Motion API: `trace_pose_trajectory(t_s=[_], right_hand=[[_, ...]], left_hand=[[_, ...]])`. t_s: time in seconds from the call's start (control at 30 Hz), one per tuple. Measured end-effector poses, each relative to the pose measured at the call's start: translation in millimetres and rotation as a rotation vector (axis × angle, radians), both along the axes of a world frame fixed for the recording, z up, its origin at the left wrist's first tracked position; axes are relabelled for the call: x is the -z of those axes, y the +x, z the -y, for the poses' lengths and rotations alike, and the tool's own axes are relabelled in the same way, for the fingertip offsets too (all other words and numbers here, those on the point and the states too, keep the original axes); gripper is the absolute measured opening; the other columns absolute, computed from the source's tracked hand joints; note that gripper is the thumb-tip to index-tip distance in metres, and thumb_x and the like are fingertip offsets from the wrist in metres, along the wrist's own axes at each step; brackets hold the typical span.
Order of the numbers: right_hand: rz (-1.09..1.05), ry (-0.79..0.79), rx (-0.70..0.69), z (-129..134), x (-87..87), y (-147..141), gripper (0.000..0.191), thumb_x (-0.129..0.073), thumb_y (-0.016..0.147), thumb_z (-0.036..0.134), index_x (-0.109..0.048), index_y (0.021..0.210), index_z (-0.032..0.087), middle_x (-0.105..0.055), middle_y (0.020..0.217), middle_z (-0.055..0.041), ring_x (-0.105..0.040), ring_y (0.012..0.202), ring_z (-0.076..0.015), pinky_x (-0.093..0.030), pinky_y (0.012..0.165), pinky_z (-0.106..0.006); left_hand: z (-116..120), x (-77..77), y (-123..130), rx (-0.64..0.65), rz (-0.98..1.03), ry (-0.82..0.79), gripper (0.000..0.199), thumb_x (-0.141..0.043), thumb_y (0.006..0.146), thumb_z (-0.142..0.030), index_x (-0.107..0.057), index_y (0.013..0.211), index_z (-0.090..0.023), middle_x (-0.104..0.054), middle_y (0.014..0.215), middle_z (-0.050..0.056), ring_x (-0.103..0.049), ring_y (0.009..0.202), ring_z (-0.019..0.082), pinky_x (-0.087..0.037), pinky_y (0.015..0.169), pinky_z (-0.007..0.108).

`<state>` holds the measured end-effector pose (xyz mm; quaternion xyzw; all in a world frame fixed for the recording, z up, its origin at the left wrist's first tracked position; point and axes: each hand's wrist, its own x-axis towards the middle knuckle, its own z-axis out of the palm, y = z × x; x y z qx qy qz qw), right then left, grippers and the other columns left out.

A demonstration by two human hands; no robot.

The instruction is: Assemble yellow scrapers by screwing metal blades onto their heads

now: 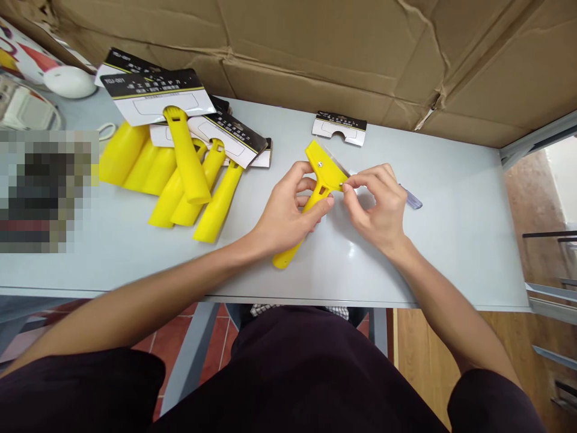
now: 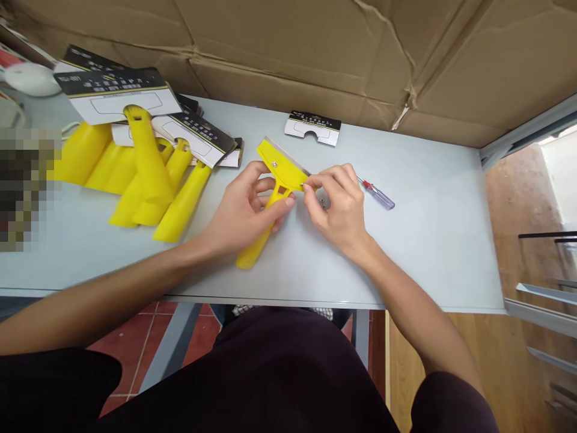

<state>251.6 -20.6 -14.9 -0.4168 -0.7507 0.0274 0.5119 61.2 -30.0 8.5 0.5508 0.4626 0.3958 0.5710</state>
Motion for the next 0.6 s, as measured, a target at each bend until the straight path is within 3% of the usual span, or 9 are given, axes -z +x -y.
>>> trace_pose_trajectory(t_s=[0.6], right_hand=[[0.033,-0.116,0.089,5.1,2.5,-4.1,0.013,-0.062,0.095,0.021,-0.061,0.082,0.025,-0.067,0.08,-0.0011,-0.061,0.079,-0.0208,-0.048,0.078,-0.04]], left_hand=[[-0.4,0.5,0.4,-0.016,0.004,0.023,0.049,-0.091,0.081,-0.039,-0.053,0.111,-0.027,-0.068,0.102,0.001,-0.058,0.05,0.006,-0.048,0.038,0.02]])
